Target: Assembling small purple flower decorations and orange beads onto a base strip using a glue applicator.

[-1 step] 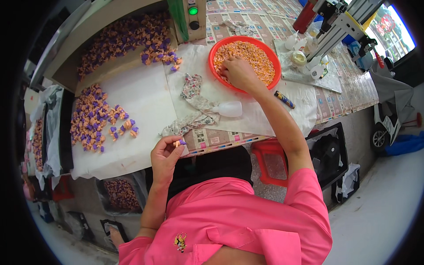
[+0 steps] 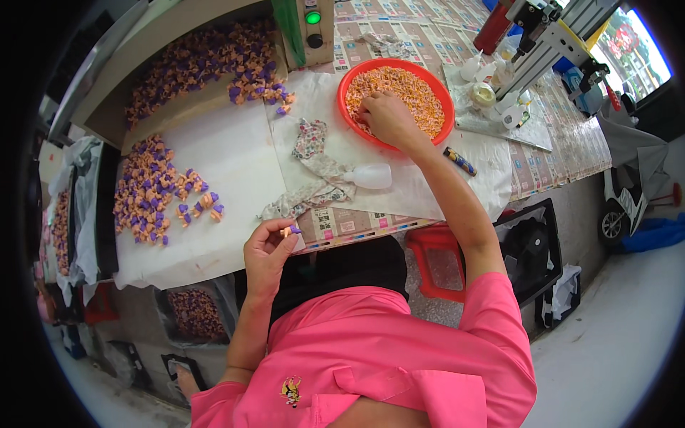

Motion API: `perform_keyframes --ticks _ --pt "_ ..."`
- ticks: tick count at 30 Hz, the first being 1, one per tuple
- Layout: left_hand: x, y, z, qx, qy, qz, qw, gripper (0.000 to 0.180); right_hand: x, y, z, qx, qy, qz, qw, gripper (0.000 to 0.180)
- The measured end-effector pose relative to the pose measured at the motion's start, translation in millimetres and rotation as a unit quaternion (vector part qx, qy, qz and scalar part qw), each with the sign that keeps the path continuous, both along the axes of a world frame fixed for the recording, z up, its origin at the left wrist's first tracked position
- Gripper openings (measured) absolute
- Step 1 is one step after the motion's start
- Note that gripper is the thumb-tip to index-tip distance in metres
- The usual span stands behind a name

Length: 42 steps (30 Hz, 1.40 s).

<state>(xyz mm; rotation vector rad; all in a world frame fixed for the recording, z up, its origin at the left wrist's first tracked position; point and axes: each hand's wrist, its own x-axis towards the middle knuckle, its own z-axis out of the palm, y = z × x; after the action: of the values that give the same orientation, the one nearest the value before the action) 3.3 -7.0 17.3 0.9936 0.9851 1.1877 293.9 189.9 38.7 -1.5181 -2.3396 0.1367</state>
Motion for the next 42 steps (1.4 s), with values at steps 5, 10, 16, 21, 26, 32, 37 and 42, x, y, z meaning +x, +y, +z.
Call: perform_keyframes --ticks 5,10,16,21,26,32,37,42 --pt "-5.2 -1.9 -1.8 0.000 0.006 -0.001 1.000 0.024 -5.3 -16.6 8.8 0.011 0.107 -0.035 0.994 0.010" --pt "-11.2 -7.7 -6.6 -0.011 0.003 0.006 1.000 0.024 -27.9 -61.1 17.4 -0.122 0.303 -0.042 0.944 0.007" --pt "-14.0 -9.6 -12.9 -0.011 -0.020 0.015 1.000 0.023 -81.8 -141.0 6.3 -0.315 0.435 0.051 0.842 0.006" --pt "-18.6 -16.5 -12.8 -0.021 -0.027 -0.007 0.999 0.023 -118.0 -181.9 -5.4 -0.368 0.452 0.128 0.803 0.011" --pt "-24.1 -23.4 -16.3 -0.024 -0.055 -0.004 0.998 0.022 -129.9 -188.0 -8.2 -0.322 0.372 0.132 0.860 0.009" --pt "-30.1 -25.5 -26.1 0.054 0.013 0.001 0.998 0.021 -135.9 -192.3 -16.7 -0.220 0.312 0.127 0.916 0.009" --pt "-33.3 -26.7 -27.6 0.063 0.034 0.000 0.997 0.020 -139.1 -192.3 -26.8 -0.138 0.316 0.148 0.927 0.012" --pt "-34.3 -25.2 -32.1 0.057 0.008 -0.011 0.998 0.021 -140.5 -191.0 -28.0 -0.125 0.310 0.144 0.931 0.012"
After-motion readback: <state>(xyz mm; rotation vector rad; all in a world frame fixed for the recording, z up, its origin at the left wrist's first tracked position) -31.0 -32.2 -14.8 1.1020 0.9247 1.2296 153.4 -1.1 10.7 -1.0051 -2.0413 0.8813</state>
